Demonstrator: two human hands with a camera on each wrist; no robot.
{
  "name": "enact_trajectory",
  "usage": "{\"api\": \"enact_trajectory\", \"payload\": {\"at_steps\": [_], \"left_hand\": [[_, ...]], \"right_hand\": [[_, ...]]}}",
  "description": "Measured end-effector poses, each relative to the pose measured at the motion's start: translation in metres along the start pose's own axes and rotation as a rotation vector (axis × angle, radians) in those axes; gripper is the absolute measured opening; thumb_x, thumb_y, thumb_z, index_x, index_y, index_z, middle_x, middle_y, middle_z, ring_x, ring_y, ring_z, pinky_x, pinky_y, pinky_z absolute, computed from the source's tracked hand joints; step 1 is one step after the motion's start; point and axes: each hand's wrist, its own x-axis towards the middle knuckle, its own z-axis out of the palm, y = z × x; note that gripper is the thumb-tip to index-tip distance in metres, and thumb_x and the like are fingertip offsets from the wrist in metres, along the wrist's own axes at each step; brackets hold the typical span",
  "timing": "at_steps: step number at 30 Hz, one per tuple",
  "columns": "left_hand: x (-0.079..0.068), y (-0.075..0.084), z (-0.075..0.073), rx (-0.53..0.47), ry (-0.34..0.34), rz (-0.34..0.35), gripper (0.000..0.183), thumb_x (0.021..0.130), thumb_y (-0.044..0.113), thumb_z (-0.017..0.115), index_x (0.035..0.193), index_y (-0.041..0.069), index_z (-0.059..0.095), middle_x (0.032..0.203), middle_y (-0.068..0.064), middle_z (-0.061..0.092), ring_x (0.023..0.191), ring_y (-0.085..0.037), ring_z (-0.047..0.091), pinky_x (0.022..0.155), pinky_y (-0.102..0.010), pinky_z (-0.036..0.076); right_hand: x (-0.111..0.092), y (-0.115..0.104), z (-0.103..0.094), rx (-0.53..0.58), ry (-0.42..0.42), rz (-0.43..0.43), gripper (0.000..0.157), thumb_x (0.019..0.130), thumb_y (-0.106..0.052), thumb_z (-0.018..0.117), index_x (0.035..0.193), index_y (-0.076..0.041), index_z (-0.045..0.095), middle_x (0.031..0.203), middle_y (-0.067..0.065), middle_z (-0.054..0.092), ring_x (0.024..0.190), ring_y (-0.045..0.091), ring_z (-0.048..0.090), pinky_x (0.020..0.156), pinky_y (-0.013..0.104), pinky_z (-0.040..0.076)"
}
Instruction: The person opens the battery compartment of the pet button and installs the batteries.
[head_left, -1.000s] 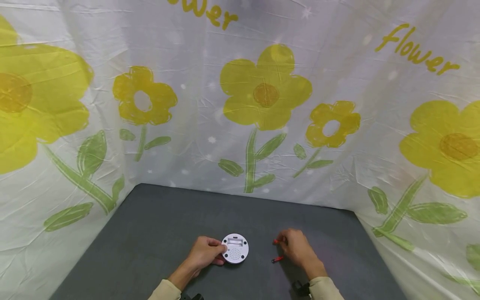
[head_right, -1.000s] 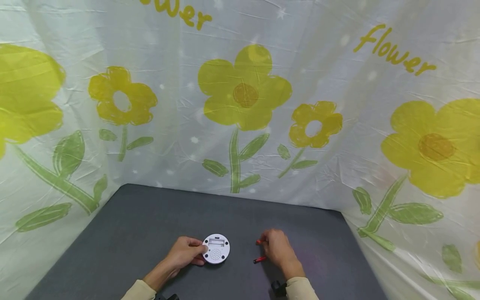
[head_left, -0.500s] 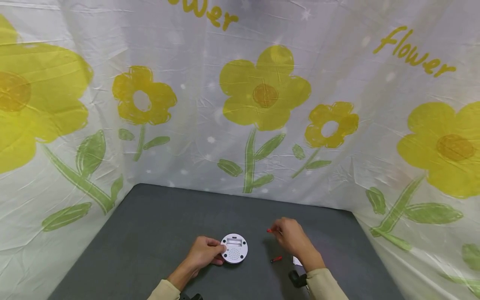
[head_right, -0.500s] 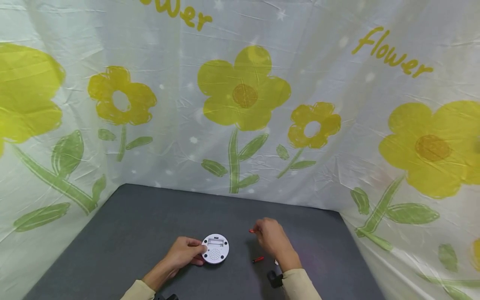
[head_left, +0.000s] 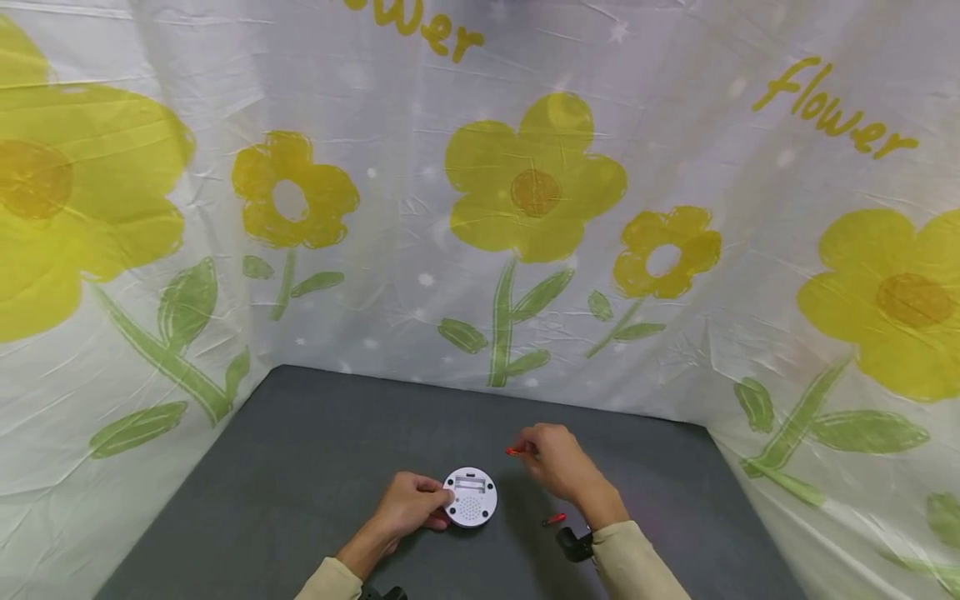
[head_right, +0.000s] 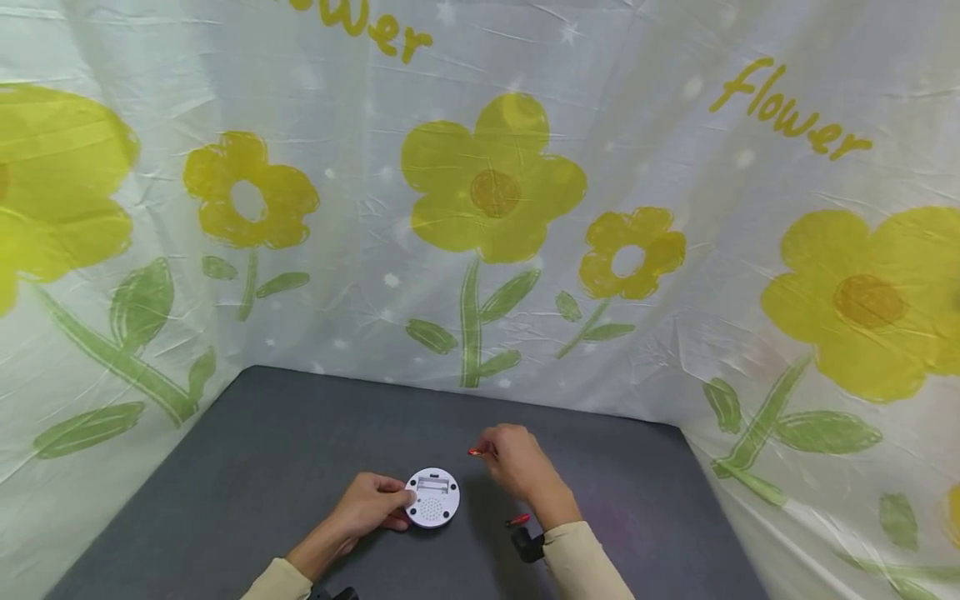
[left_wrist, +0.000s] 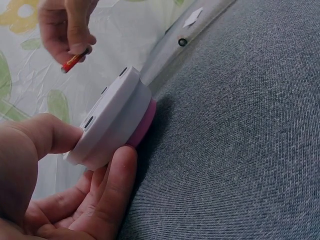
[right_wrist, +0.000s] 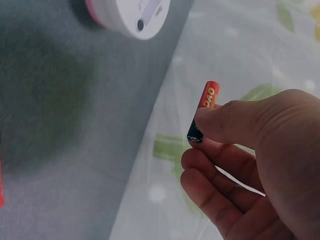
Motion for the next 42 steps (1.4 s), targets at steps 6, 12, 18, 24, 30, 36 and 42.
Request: {"api": "enact_trajectory", "payload": {"at_steps": [6, 12, 18, 24, 30, 36, 42], "left_hand": [[0.0, 0.001, 0.001, 0.002, -0.004, -0.007, 0.022, 0.093, 0.006, 0.077, 0.105, -0.012, 0.074, 0.086, -0.01, 0.077, 0.065, -0.014, 0.075, 0.063, -0.03, 0.068], [0.0, 0.0, 0.002, 0.002, -0.005, -0.001, 0.022, 0.092, 0.007, 0.077, 0.104, -0.011, 0.074, 0.085, -0.01, 0.077, 0.065, -0.014, 0.074, 0.063, -0.029, 0.068], [-0.001, 0.0, 0.002, 0.023, 0.006, -0.006, 0.022, 0.093, 0.008, 0.078, 0.104, -0.011, 0.075, 0.086, -0.01, 0.077, 0.066, -0.014, 0.075, 0.063, -0.03, 0.068], [-0.001, 0.0, 0.001, 0.028, 0.006, 0.0, 0.022, 0.094, 0.009, 0.078, 0.105, -0.011, 0.075, 0.086, -0.011, 0.077, 0.066, -0.014, 0.075, 0.063, -0.03, 0.068], [-0.001, 0.0, 0.001, 0.032, 0.007, -0.005, 0.023, 0.094, 0.009, 0.077, 0.105, -0.011, 0.075, 0.086, -0.01, 0.078, 0.066, -0.014, 0.076, 0.063, -0.03, 0.068], [-0.001, 0.002, 0.0, 0.037, 0.011, -0.013, 0.024, 0.095, 0.009, 0.078, 0.107, -0.011, 0.075, 0.088, -0.011, 0.078, 0.068, -0.015, 0.077, 0.064, -0.031, 0.068], [-0.001, 0.003, 0.0, 0.036, 0.009, -0.009, 0.024, 0.095, 0.009, 0.078, 0.106, -0.012, 0.075, 0.087, -0.011, 0.078, 0.068, -0.015, 0.076, 0.064, -0.031, 0.068]], "right_hand": [[0.01, -0.015, 0.007, -0.013, -0.016, -0.077, 0.014, 0.095, 0.0, 0.08, 0.095, -0.014, 0.081, 0.082, -0.002, 0.068, 0.071, 0.007, 0.053, 0.06, 0.025, 0.047], [0.018, -0.024, 0.021, -0.018, -0.073, -0.119, 0.01, 0.095, -0.002, 0.081, 0.1, -0.01, 0.084, 0.087, 0.0, 0.074, 0.077, 0.008, 0.062, 0.067, 0.026, 0.055], [0.019, -0.03, 0.03, 0.015, -0.12, -0.144, 0.011, 0.094, 0.002, 0.079, 0.099, -0.007, 0.084, 0.087, 0.003, 0.075, 0.076, 0.009, 0.065, 0.066, 0.024, 0.056], [0.018, -0.035, 0.036, 0.025, -0.124, -0.139, 0.015, 0.09, 0.006, 0.078, 0.094, -0.008, 0.082, 0.084, 0.0, 0.075, 0.074, 0.007, 0.062, 0.064, 0.022, 0.054], [0.018, -0.036, 0.041, 0.016, -0.145, -0.096, 0.015, 0.088, 0.004, 0.079, 0.093, -0.01, 0.083, 0.081, -0.003, 0.073, 0.071, 0.003, 0.057, 0.06, 0.02, 0.05], [0.019, -0.039, 0.046, -0.012, -0.133, -0.087, 0.013, 0.088, 0.002, 0.082, 0.09, -0.011, 0.082, 0.081, -0.003, 0.075, 0.073, 0.006, 0.063, 0.062, 0.022, 0.053], [0.021, -0.041, 0.052, -0.053, -0.081, -0.144, 0.014, 0.086, 0.002, 0.082, 0.088, -0.011, 0.082, 0.082, -0.002, 0.075, 0.076, 0.009, 0.068, 0.064, 0.023, 0.057]]}}
